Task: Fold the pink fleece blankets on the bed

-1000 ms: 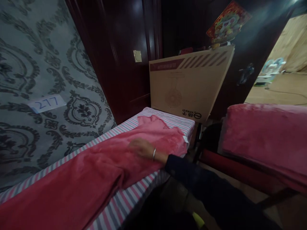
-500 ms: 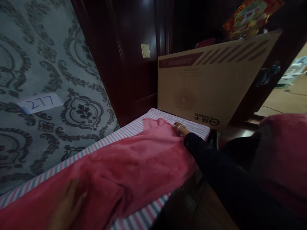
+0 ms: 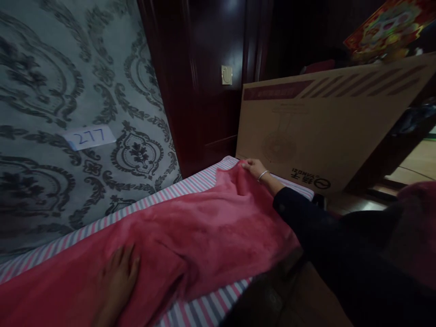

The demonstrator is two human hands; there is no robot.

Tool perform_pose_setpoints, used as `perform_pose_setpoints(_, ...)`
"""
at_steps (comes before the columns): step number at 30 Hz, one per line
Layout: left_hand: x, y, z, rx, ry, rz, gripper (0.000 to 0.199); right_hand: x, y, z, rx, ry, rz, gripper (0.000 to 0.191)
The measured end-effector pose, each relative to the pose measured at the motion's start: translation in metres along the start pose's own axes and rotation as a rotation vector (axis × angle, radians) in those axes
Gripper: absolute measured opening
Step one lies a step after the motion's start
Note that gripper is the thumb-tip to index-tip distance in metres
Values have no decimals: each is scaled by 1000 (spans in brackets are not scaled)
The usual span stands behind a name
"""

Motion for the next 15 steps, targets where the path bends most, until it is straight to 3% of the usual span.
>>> perform_pose_setpoints(3,-9,1,-10,-49,-77,-24,53,83,-33,10,67,49,-275,20)
perform_pose_setpoints(5,-12,0,-22,-76,-218,-74,50,136,-84,31,110,72,-552,17)
perform_pose_setpoints(7,-15,-4,-39,-89,-495,-133,49,165,-151,67,190,74,-728,12)
perform_pose_setpoints(10,-25,-18,-75,-144,-1015,-177,57,158,-265,140,372,38,-912,10)
perform_pose_setpoints(13,-40,-41,-105,-178,-1285,-192,69,103,-355,209,475,-74,-963,12)
perform_pose_setpoints(15,-50,-57,-109,-121,-1284,-203,74,63,-393,235,481,-126,-987,16)
Point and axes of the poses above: each hand's wrist, its own y-axis towards the middle knuckle, its own z-axis out of the palm, x = y × z, the point moved 6 cm from there along y, towards the middle knuckle, and after that the axes turned 14 degrees about z, right-handed, at the moved point
